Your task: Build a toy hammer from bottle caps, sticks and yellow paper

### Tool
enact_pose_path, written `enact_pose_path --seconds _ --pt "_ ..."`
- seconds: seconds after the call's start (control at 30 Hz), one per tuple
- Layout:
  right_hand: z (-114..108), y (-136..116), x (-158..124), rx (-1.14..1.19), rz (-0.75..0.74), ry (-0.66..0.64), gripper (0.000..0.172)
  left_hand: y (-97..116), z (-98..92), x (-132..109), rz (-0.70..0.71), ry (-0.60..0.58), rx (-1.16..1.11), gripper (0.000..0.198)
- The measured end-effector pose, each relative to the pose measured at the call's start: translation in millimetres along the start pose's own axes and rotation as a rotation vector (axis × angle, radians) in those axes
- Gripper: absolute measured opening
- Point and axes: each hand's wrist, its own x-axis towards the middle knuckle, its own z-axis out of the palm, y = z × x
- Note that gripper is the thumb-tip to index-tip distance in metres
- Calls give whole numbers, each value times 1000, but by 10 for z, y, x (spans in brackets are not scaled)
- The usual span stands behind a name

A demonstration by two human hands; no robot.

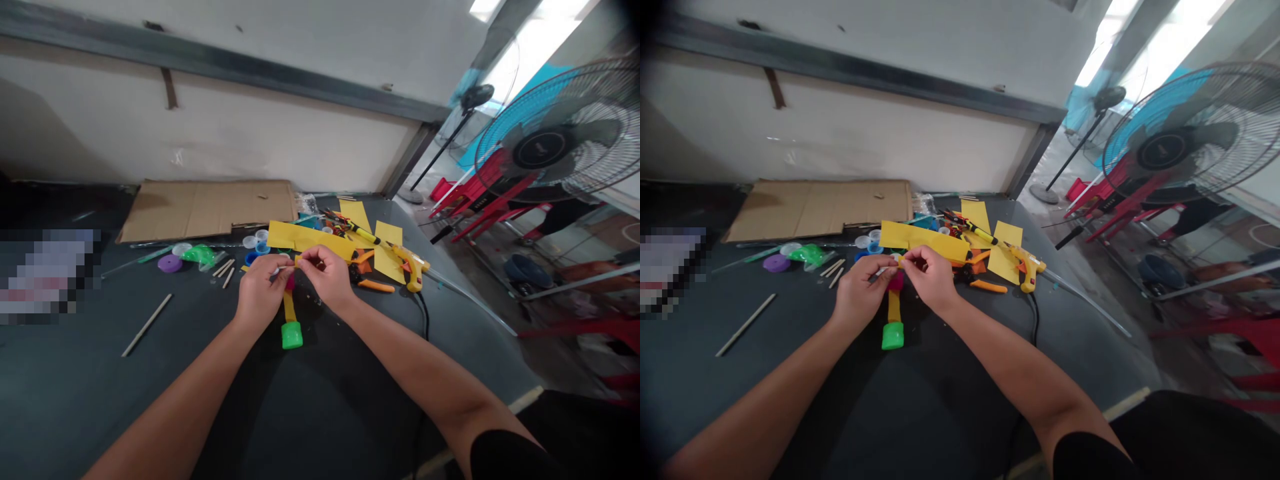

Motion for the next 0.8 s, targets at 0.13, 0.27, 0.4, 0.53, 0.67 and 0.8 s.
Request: enact_pose_path --seconds 0.13,0.27,0.4,0.53,0.67,0.8 --pt "-5 10 40 88 67 -7 12 37 -14 6 57 13 72 15" --pt "-8 9 71 150 105 -23 14 73 -19 3 109 35 131 13" --pt "-7 -1 78 175 130 -35 15 90 -16 -14 116 46 176 12" --pt "2 -5 79 213 148 -36 16 77 -20 -27 139 62 219 10" --pt "7 -7 85 234 171 -43 18 66 -38 -20 181 32 238 9" --pt "2 -17 99 236 129 -58 19 69 -52 -10 194 1 254 9"
